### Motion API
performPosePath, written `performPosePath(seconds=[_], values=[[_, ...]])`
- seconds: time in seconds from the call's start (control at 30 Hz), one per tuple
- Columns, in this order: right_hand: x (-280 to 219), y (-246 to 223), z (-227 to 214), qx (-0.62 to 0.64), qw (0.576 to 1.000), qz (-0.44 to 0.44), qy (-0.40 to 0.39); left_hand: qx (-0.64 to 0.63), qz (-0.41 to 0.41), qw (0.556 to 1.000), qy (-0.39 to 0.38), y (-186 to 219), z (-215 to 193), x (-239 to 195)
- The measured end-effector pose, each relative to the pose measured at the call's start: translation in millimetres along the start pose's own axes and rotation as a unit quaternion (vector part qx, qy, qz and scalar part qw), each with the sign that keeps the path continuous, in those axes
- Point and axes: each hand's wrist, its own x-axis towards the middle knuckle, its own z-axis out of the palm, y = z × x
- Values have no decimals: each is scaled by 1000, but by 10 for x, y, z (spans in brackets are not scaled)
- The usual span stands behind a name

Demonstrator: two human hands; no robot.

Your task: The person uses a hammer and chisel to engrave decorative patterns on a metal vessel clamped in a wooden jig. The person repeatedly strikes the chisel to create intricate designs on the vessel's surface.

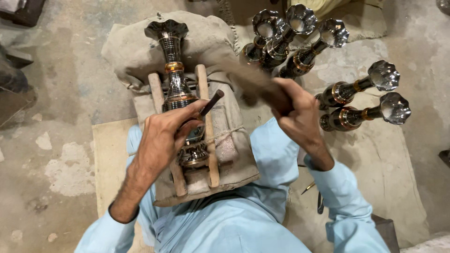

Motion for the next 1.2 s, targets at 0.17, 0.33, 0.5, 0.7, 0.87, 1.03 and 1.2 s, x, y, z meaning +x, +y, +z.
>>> performPosePath(seconds=[0.17,0.33,0.5,0.7,0.87,1.03,1.2], values=[[-268,230,99,1,1000,28,-4,18,12,996,-82,-29,-59,98],[-557,368,285,187,976,98,61,54,15,986,-155,-49,-74,177],[-833,475,490,83,983,60,150,75,54,975,-201,-83,-99,245],[-1094,571,611,24,984,94,152,74,98,960,-252,-79,-116,328],[-1166,538,727,130,975,51,173,97,67,946,-303,-28,-131,401],[-1227,456,798,230,943,49,235,108,123,939,-302,-7,-158,432],[-1288,417,812,22,974,95,207,84,166,942,-278,-9,-214,433]])
